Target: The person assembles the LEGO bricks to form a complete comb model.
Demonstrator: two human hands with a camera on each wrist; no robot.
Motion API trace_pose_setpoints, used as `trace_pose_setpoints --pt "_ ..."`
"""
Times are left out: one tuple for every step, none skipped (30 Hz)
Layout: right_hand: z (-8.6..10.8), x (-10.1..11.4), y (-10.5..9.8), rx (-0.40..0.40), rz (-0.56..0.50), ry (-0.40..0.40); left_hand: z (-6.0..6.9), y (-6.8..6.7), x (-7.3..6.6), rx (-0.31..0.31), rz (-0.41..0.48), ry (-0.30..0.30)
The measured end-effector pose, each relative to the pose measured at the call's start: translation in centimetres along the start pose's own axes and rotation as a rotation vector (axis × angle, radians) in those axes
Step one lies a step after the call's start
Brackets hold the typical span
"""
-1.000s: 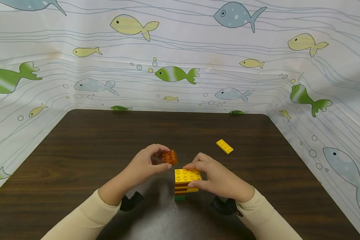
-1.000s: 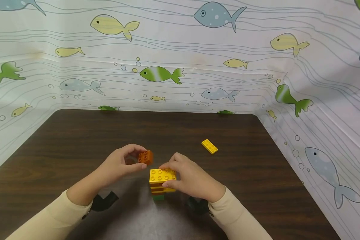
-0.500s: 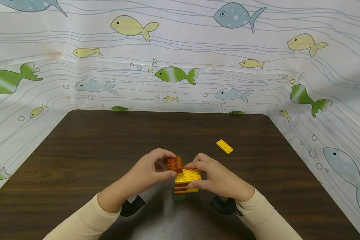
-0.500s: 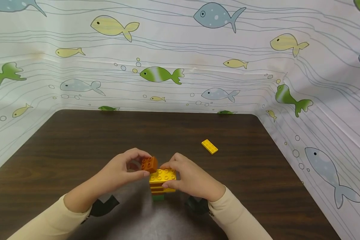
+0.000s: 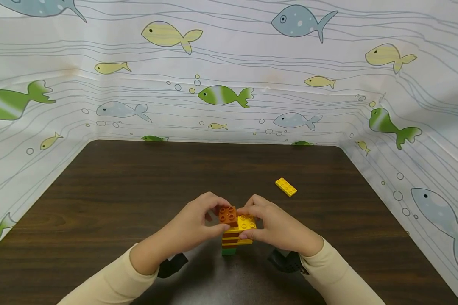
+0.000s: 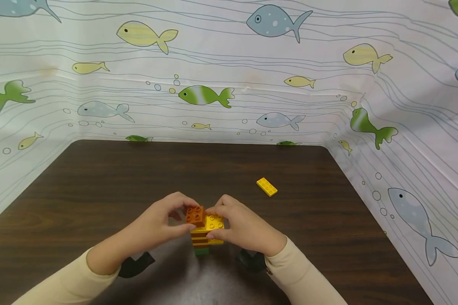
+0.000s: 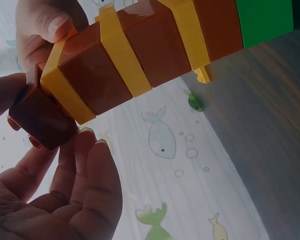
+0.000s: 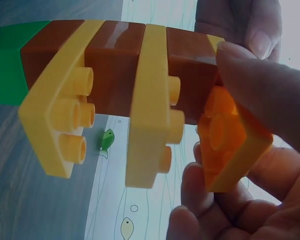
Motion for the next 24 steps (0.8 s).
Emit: trace_pose_setpoints --pt "0.0 0.0 0.0 0.000 -0.004 0.000 0.0 0.1 -0.1 0.001 -0.012 0.003" --pt "0.0 0.0 0.0 -0.001 -0.005 0.000 -0.1 0.1 -0.1 0.003 -0.020 0.005" --pt "0.0 0.0 0.0 0.000 -0.006 -0.001 -0.1 0.2 -0.2 0.004 -0.028 0.004" --pt "0.0 0.0 0.0 -0.001 -0.007 -0.001 -0.1 0.2 -0.2 0.007 -0.035 0.005" --pt "-0.1 0.0 0.0 -0.001 -0.006 -0.003 -0.1 0.2 -0.3 0.010 -0.040 0.006" --pt "-0.1 0.0 0.0 -0.001 -0.004 -0.003 -0.1 0.2 -0.4 0.011 -0.046 0.006" --pt "-0.1 0.0 0.0 -0.002 -0.002 -0.004 -0.1 0.2 -0.4 0.013 -0.052 0.007" --pt "-0.1 0.0 0.0 -0.002 0.001 -0.005 -0.2 0.2 -0.5 0.014 -0.057 0.008" --pt "-0.1 0.0 -0.1 -0.002 0.002 -0.004 -0.2 0.2 -0.5 0.016 -0.061 0.008" --pt "-0.1 0.0 -0.1 -0.003 0.002 -0.003 -0.2 0.1 -0.6 0.018 -0.065 0.010" --pt "-0.1 0.0 -0.1 -0.002 0.002 -0.002 -0.2 0.1 -0.6 0.018 -0.067 0.009" --pt "-0.1 0.0 -0.1 -0.002 0.001 -0.001 -0.2 0.1 -0.6 0.020 -0.070 0.006" --pt "-0.1 0.0 0.0 -0.001 -0.001 -0.002 -0.2 0.1 -0.6 0.020 -0.073 0.005" --pt "-0.1 0.0 0.0 -0.001 -0.003 -0.002 -0.2 0.1 -0.6 0.020 -0.076 0.003" --pt "-0.1 0.0 0.0 0.000 -0.006 -0.002 -0.3 0.0 -0.7 0.021 -0.080 0.001" --pt "-0.1 0.0 0.0 -0.001 -0.009 -0.001 -0.3 0.0 -0.7 0.023 -0.084 0.000" --pt "-0.1 0.0 0.0 -0.001 -0.011 -0.002 -0.3 0.0 -0.8 0.024 -0.090 0.001" --pt "-0.1 0.0 0.0 -0.002 -0.012 -0.002 -0.4 0.0 -0.9 0.027 -0.094 0.000" --pt "-0.1 0.0 0.0 -0.003 -0.011 -0.001 -0.4 0.0 -1.0 0.030 -0.102 0.000" --pt "-0.1 0.0 0.0 -0.004 -0.009 0.001 -0.5 -0.1 -1.1 0.035 -0.107 -0.001" --pt "-0.1 0.0 0.0 -0.007 -0.007 0.000 -0.5 -0.1 -1.2 0.040 -0.112 -0.005" --pt "-0.1 0.0 0.0 -0.009 -0.005 0.000 -0.6 -0.1 -1.3 0.045 -0.116 -0.010" --pt "-0.1 0.0 0.1 -0.011 -0.004 -0.001 -0.6 -0.1 -1.3 0.049 -0.119 -0.015" --pt "-0.1 0.0 0.1 -0.012 -0.006 -0.002 -0.6 -0.1 -1.3 0.052 -0.117 -0.022"
Point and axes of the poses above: each hand's wrist, its own z-axis away from the middle knuckle, its own y-axis out of the palm, x = y × z, the point moved 2 cm from there along -z, towards the middle knuckle, and after that the axes turned 6 degrees about -z, right-handed, at the moved point
